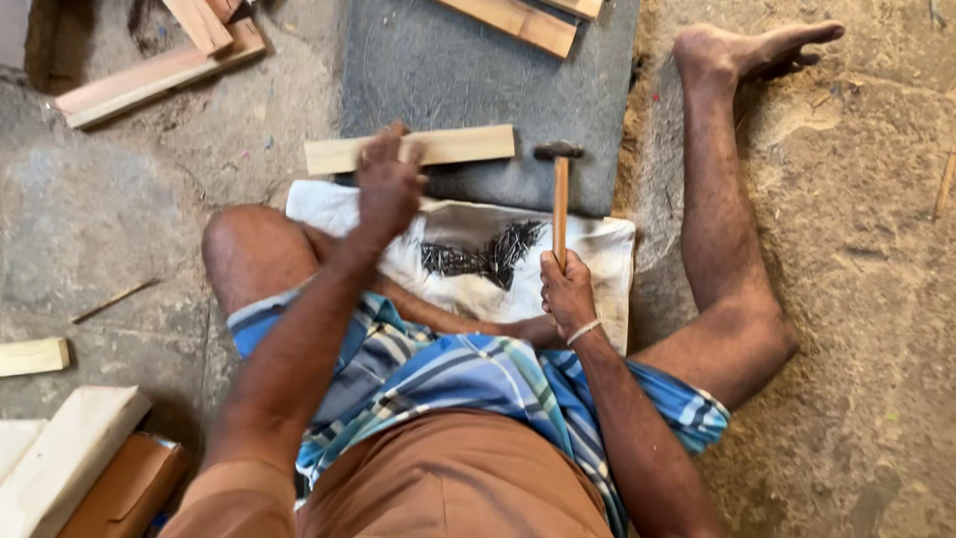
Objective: The person sits on the floor and repeatedly hammers nails into small wooden planks. They pick up a plank, place a nail, hammer it in, and then set the plank aside to repeat the process with another piece.
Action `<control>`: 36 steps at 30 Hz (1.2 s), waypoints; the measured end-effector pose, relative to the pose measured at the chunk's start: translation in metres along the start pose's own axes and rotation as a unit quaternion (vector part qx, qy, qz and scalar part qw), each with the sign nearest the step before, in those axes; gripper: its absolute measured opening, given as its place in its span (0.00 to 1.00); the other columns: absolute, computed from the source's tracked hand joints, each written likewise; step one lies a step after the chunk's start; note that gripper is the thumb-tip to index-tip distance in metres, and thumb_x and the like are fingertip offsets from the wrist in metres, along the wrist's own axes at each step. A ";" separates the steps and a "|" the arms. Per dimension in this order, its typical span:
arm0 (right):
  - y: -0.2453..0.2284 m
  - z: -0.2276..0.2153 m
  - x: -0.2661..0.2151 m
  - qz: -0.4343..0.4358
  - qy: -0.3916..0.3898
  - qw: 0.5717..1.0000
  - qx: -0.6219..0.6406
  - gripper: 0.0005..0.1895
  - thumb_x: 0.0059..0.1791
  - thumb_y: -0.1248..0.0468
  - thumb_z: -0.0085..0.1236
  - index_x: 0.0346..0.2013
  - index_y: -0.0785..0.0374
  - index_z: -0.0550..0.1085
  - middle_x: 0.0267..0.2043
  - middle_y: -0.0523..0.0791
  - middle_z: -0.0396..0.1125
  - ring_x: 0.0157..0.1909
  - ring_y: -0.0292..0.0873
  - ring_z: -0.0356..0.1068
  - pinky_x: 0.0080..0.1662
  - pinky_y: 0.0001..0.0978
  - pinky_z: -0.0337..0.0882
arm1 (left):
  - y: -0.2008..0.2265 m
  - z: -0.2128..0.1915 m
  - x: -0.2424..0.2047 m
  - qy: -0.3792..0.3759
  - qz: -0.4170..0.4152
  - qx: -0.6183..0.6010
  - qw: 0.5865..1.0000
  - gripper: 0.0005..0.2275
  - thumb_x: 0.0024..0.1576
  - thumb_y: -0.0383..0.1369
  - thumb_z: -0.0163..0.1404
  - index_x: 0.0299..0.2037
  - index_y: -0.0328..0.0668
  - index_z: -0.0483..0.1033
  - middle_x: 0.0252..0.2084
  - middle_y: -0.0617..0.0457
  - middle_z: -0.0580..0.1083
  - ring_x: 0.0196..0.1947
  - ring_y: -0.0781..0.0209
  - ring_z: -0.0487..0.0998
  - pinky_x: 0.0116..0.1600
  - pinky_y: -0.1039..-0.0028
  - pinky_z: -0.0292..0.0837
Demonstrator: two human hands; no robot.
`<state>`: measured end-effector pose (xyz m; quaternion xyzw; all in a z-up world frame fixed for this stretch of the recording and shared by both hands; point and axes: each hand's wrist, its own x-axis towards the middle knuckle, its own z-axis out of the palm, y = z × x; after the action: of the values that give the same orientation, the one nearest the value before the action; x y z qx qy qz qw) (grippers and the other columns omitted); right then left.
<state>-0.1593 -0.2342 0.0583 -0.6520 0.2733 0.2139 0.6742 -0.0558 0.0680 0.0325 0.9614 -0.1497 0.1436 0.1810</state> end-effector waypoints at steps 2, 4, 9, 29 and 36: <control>0.001 0.002 -0.003 0.003 -0.021 0.999 -0.026 0.13 0.56 0.55 0.53 0.34 0.59 0.64 0.22 0.37 0.57 0.18 0.29 0.55 0.18 0.24 0.58 | 0.041 0.026 -0.021 -0.078 -0.002 -0.022 0.997 0.12 0.52 0.28 0.55 0.47 0.41 0.79 0.51 0.39 0.73 0.53 0.43 0.74 0.57 0.53 0.68; 0.001 0.014 -0.007 0.012 -0.052 0.998 -0.040 0.11 0.56 0.55 0.52 0.36 0.57 0.65 0.22 0.36 0.57 0.18 0.29 0.54 0.18 0.23 0.57 | 0.072 0.039 -0.041 -0.157 0.051 -0.068 0.984 0.07 0.53 0.24 0.54 0.41 0.40 0.79 0.41 0.44 0.76 0.42 0.45 0.78 0.47 0.55 0.73; -0.003 0.024 -0.013 -0.014 -0.087 0.993 -0.081 0.10 0.56 0.57 0.54 0.38 0.59 0.67 0.22 0.36 0.58 0.18 0.28 0.55 0.17 0.22 0.57 | 0.111 0.039 -0.059 -0.182 0.042 -0.176 0.967 0.05 0.52 0.27 0.54 0.36 0.38 0.78 0.38 0.43 0.76 0.37 0.43 0.80 0.41 0.56 0.77; 0.013 -0.007 0.012 -0.003 -0.040 0.997 -0.064 0.11 0.55 0.58 0.56 0.36 0.60 0.67 0.22 0.37 0.57 0.17 0.30 0.54 0.18 0.25 0.57 | 0.097 0.042 -0.075 -0.169 0.034 -0.068 0.983 0.05 0.51 0.30 0.55 0.36 0.46 0.79 0.35 0.50 0.78 0.39 0.49 0.81 0.40 0.59 0.78; 0.009 0.003 0.019 0.002 -0.038 0.998 -0.053 0.10 0.54 0.58 0.57 0.38 0.61 0.68 0.24 0.39 0.58 0.18 0.31 0.55 0.18 0.24 0.59 | 0.090 0.042 -0.066 -0.157 -0.028 -0.124 0.979 0.15 0.53 0.25 0.54 0.51 0.48 0.79 0.42 0.45 0.79 0.39 0.49 0.81 0.41 0.61 0.79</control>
<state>-0.1508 -0.2319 0.0391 -0.6781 0.2369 0.2537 0.6479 -0.1372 -0.0124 0.0009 0.9459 -0.1657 -0.0336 0.2771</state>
